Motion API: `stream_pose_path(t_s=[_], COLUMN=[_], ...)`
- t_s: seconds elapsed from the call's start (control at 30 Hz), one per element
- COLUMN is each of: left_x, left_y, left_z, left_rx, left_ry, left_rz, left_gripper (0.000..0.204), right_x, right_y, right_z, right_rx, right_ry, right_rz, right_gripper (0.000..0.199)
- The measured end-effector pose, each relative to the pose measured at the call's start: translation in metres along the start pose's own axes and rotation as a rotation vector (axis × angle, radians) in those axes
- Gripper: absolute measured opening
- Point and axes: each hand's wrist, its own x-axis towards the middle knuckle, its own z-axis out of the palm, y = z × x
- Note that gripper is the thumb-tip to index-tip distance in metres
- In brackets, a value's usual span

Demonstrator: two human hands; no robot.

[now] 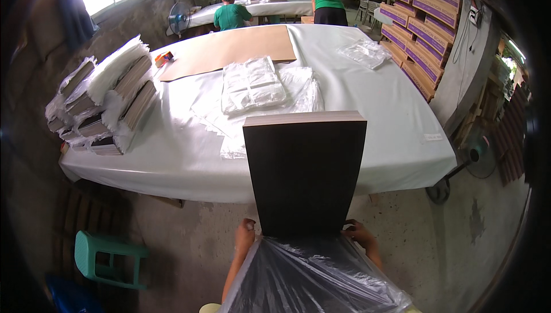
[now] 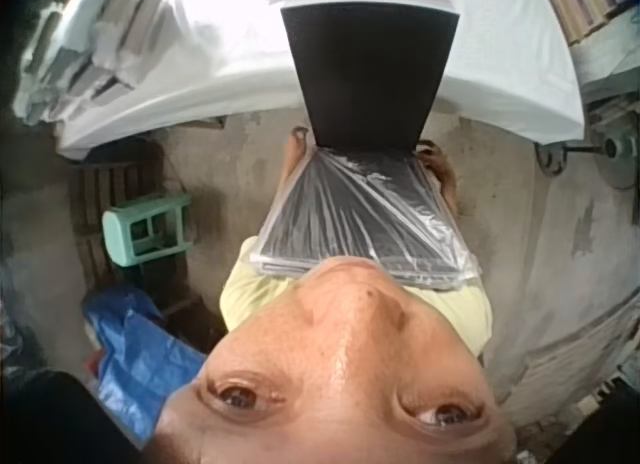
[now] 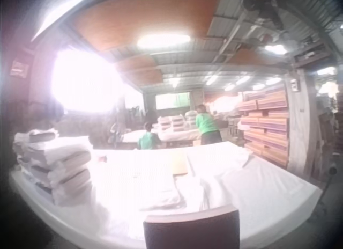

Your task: The person places a stack of paper into a clear plastic bag, pulls the bag up over the corners of the stack, and then repeats the process with a second stack of paper.

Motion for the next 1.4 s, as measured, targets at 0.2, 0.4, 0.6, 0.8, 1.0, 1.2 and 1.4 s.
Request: stream_pose_path(t_s=[0.2, 0.4, 0.6, 0.8, 1.0, 1.2, 1.4], left_x=[-0.011, -0.041, -0.058, -0.068, -0.062, -0.06, -0.072], left_y=[0.161, 0.282, 0.311, 0.285, 0.272, 0.275, 0.28], left_z=[-0.113, -0.127, -0.088, -0.063, -0.058, -0.058, -0.061], left_rx=[-0.326, -1.042, -1.13, -1.047, -1.344, -1.158, -1.04], left_ry=[-0.041, -0.308, -0.528, -0.572, -0.543, -0.452, -0.523], left_rz=[0.4, 0.519, 0.546, 0.443, 0.241, 0.331, 0.327], left_gripper=[0.026, 0.053, 0.073, 0.056, 0.033, 0.024, 0.032], right_x=[-0.022, -0.085, -0.119, -0.099, -0.092, -0.103, -0.106], right_y=[-0.062, -0.225, -0.267, -0.233, -0.229, -0.244, -0.234], right_z=[-0.046, 0.015, 0.094, 0.101, 0.091, 0.101, 0.087], right_rx=[0.246, 0.044, -0.159, 0.031, 0.151, 0.143, -0.243], right_ry=[0.207, -0.149, 0.024, 0.243, 0.296, 0.41, 0.537], right_rz=[-0.468, -0.975, -1.4, -1.223, -1.162, -1.352, -1.351], right_gripper=[0.018, 0.032, 0.038, 0.015, 0.011, 0.017, 0.01])
